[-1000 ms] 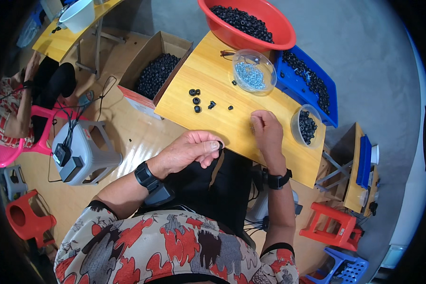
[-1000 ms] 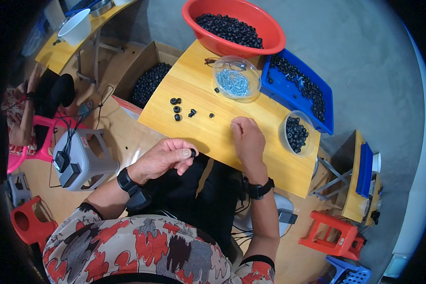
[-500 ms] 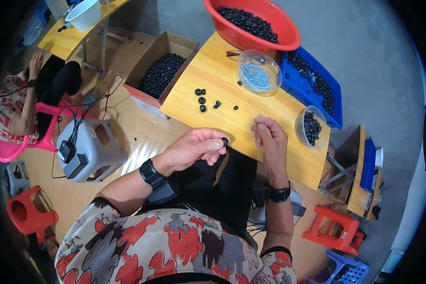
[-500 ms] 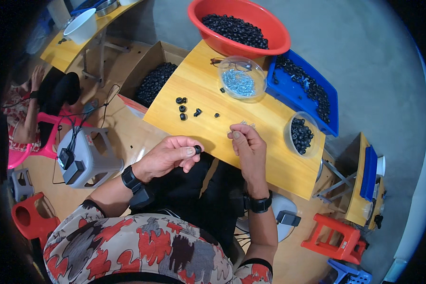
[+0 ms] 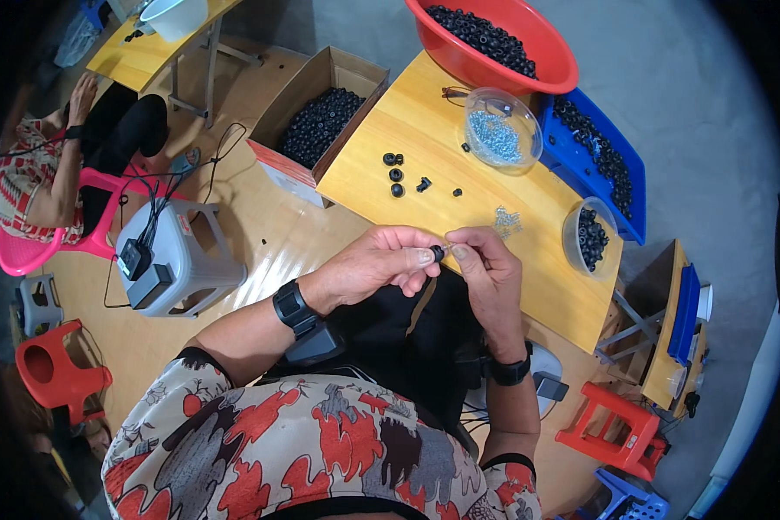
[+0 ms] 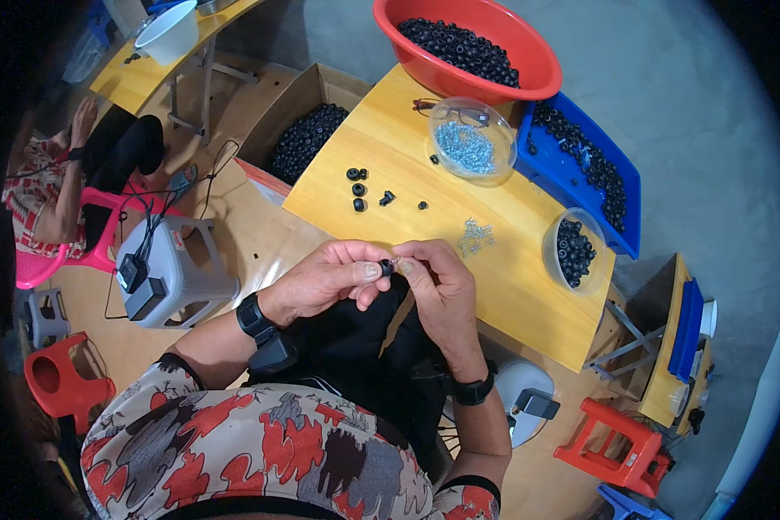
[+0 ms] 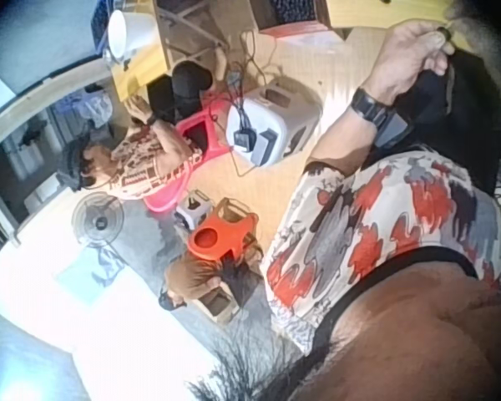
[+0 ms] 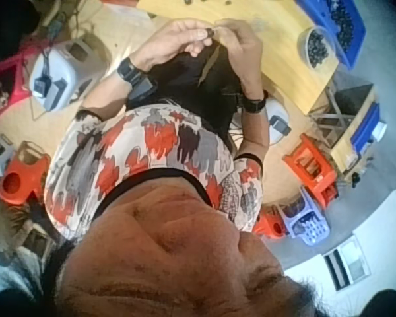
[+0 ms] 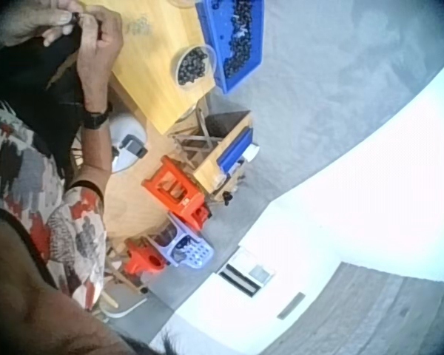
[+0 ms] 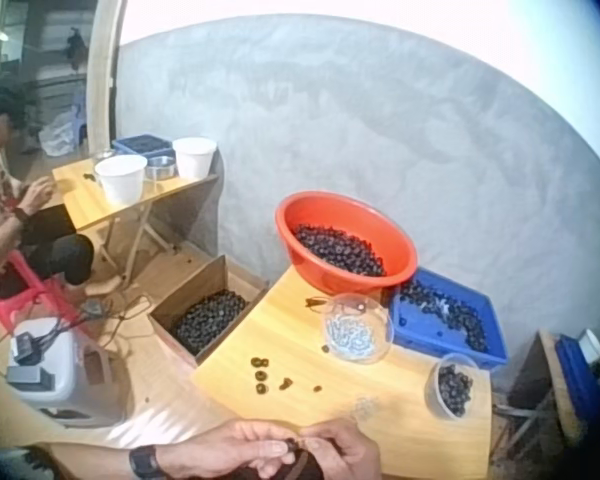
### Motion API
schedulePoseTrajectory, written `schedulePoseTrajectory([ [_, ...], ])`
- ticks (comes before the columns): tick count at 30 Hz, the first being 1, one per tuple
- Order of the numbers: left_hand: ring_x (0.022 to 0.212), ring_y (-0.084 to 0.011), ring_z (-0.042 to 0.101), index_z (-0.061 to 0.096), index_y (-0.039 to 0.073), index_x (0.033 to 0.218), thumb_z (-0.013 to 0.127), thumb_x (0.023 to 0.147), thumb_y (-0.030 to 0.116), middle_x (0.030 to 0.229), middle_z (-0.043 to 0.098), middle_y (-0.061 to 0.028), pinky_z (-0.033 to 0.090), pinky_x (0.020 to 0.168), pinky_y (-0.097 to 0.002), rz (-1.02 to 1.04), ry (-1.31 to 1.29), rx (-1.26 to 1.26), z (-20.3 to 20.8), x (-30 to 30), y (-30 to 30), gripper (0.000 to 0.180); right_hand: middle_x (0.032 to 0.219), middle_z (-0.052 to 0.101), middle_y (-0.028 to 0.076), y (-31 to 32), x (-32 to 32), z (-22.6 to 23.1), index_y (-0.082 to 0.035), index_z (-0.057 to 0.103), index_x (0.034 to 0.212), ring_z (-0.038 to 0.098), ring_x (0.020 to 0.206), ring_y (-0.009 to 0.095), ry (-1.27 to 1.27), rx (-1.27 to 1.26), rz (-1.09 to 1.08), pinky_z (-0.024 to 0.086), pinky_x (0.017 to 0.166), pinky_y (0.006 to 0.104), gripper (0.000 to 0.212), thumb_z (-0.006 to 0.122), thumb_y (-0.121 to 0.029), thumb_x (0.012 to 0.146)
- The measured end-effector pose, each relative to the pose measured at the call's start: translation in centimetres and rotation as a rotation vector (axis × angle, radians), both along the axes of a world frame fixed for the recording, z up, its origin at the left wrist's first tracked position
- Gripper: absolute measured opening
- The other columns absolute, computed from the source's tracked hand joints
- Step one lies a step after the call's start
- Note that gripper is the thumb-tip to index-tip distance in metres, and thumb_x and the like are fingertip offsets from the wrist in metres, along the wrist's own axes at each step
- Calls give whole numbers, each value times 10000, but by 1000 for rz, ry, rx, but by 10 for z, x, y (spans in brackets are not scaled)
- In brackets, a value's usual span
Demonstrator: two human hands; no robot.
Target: Assembling small black plastic components by inserting metal pins into them.
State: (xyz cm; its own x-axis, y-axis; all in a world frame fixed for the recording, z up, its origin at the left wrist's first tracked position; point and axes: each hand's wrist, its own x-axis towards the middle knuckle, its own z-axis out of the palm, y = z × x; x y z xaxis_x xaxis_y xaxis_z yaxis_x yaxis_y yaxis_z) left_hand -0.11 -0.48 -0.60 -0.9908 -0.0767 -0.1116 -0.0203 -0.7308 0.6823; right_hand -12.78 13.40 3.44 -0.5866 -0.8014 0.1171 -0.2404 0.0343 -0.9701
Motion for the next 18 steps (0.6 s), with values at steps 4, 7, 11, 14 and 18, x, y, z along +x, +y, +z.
schedulePoseTrajectory([
  [4, 658, -79, 574, 597, 16, 1113, 567, 941, 170, 893, 642, -42, 481, 610, -188, -1, -3, -15, 0, 0, 0, 233, 863, 615, 61, 0, 2, 8, 6, 636, 940, 592, 818, 143, 56, 36, 0, 465, 742, 260, 92, 611, -13, 854],
  [7, 658, -77, 583, 600, 12, 1117, 575, 936, 174, 904, 651, -51, 488, 618, -190, -8, 1, -27, 0, 1, 2, 244, 850, 614, 69, 2, 3, 6, 4, 637, 936, 597, 808, 165, 106, 22, 1, 465, 739, 266, 96, 615, -7, 843],
  [11, 657, -68, 571, 604, 9, 1106, 583, 930, 163, 903, 647, -42, 479, 625, -190, 3, -7, -75, 0, 1, 3, 235, 853, 616, 76, 0, 5, 13, -8, 640, 936, 598, 795, 185, 234, 57, 26, 465, 730, 275, 101, 616, -3, 839],
  [14, 661, -59, 560, 609, 10, 1112, 574, 932, 138, 892, 637, -23, 473, 628, -186, 3, -37, -155, 4, 0, 3, 223, 835, 608, 86, 0, 4, 14, -19, 645, 939, 594, 775, 201, 295, 79, 56, 463, 715, 282, 111, 616, 3, 834],
  [18, 667, -51, 551, 610, 11, 1131, 566, 934, 118, 879, 626, -6, 467, 627, -183, 25, -59, -168, 2, -1, 6, 228, 807, 593, 96, 1, 3, 15, -31, 654, 964, 587, 766, 225, 409, 98, 110, 462, 703, 298, 153, 613, 11, 823],
])
